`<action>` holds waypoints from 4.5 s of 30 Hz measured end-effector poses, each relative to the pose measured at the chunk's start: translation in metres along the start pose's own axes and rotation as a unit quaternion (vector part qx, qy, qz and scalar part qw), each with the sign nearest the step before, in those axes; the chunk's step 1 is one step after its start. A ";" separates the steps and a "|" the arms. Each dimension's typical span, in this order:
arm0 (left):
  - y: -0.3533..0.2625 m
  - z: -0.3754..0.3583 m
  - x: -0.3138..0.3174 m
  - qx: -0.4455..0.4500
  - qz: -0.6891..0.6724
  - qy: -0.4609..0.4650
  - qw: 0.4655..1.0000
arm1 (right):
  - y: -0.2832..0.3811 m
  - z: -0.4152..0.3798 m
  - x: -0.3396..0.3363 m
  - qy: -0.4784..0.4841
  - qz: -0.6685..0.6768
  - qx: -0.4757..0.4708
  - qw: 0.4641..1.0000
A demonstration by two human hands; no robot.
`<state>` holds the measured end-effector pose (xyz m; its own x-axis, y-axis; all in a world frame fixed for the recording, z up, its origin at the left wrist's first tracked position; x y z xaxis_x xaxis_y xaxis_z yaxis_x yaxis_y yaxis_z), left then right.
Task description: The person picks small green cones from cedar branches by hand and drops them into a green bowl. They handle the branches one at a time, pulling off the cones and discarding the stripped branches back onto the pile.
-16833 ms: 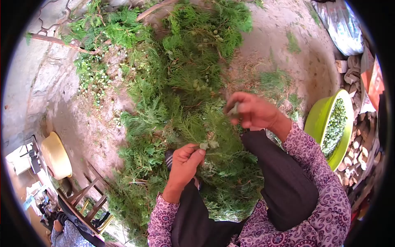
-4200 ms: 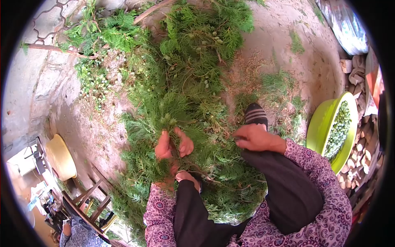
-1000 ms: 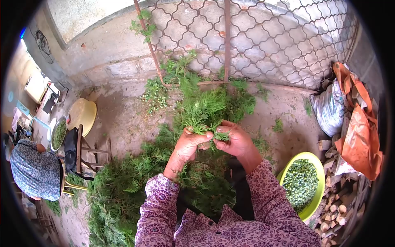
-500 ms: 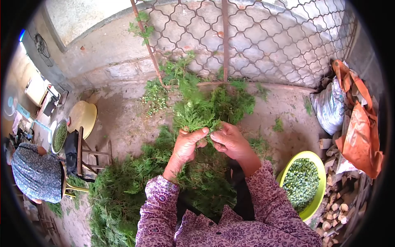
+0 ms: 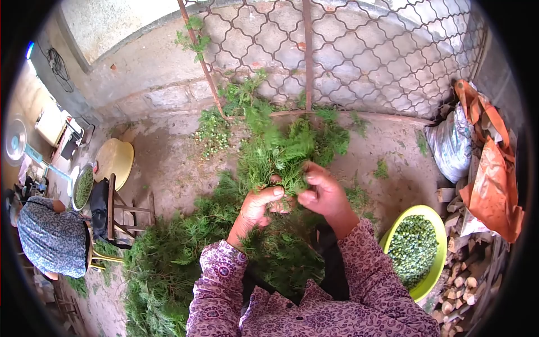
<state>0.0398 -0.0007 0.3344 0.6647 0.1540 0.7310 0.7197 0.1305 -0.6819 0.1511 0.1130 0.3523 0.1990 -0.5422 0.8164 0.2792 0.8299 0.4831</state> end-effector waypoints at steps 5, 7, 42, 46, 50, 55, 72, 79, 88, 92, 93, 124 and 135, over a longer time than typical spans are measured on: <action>-0.012 -0.004 -0.001 -0.037 0.144 0.000 0.989 | 0.024 -0.005 -0.011 -0.086 -0.168 -0.017 0.982; -0.013 -0.004 0.003 -0.037 0.148 0.029 0.988 | 0.019 -0.007 -0.007 -0.106 -0.199 0.020 0.974; 0.012 0.004 -0.008 0.006 -0.117 0.114 0.987 | -0.010 -0.004 -0.027 -0.090 0.014 -0.014 0.996; 0.002 -0.002 -0.001 -0.001 -0.026 0.021 0.999 | -0.006 -0.002 -0.014 -0.056 0.075 -0.003 0.996; 0.003 0.002 0.000 0.069 0.037 -0.083 0.993 | 0.010 -0.006 -0.007 -0.064 0.093 -0.066 0.991; 0.001 0.003 0.011 0.164 0.140 -0.085 0.973 | 0.015 -0.007 -0.005 -0.081 -0.155 -0.059 0.983; 0.015 0.006 0.000 0.003 -0.072 -0.097 0.993 | -0.005 -0.001 0.002 -0.168 -0.462 0.038 0.870; 0.014 0.004 0.005 0.000 -0.014 -0.157 0.987 | -0.008 -0.002 -0.004 -0.120 -0.272 0.052 0.953; 0.017 0.001 -0.010 0.012 -0.086 -0.116 0.989 | -0.017 -0.003 -0.017 -0.045 -0.012 0.017 0.999; 0.015 0.002 -0.016 0.039 -0.081 -0.124 0.988 | -0.016 -0.002 -0.013 -0.015 -0.006 0.041 0.999; 0.011 0.001 -0.013 0.040 -0.081 -0.124 0.988 | -0.014 -0.001 -0.009 -0.064 -0.009 0.026 0.998; 0.007 0.000 0.001 0.040 -0.044 -0.113 0.992 | -0.007 -0.005 -0.016 -0.008 0.059 0.018 0.998; 0.011 0.003 0.008 0.200 0.175 -0.119 0.957 | -0.001 -0.005 -0.005 -0.124 -0.275 0.040 0.953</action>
<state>0.0525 0.0054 0.3327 0.7523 0.4691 0.4625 0.2953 0.3875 -0.8733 0.1548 0.1141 0.3461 -0.1873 -0.8580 0.4783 0.2034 0.4425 0.8734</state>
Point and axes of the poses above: each hand's wrist, its own z-axis towards the middle knuckle, its own x-axis out of the palm, y = z × x, the point moved 1 cm from there along z, towards the middle knuckle, and after that the axes turned 12 degrees about y, right-handed, at the moved point
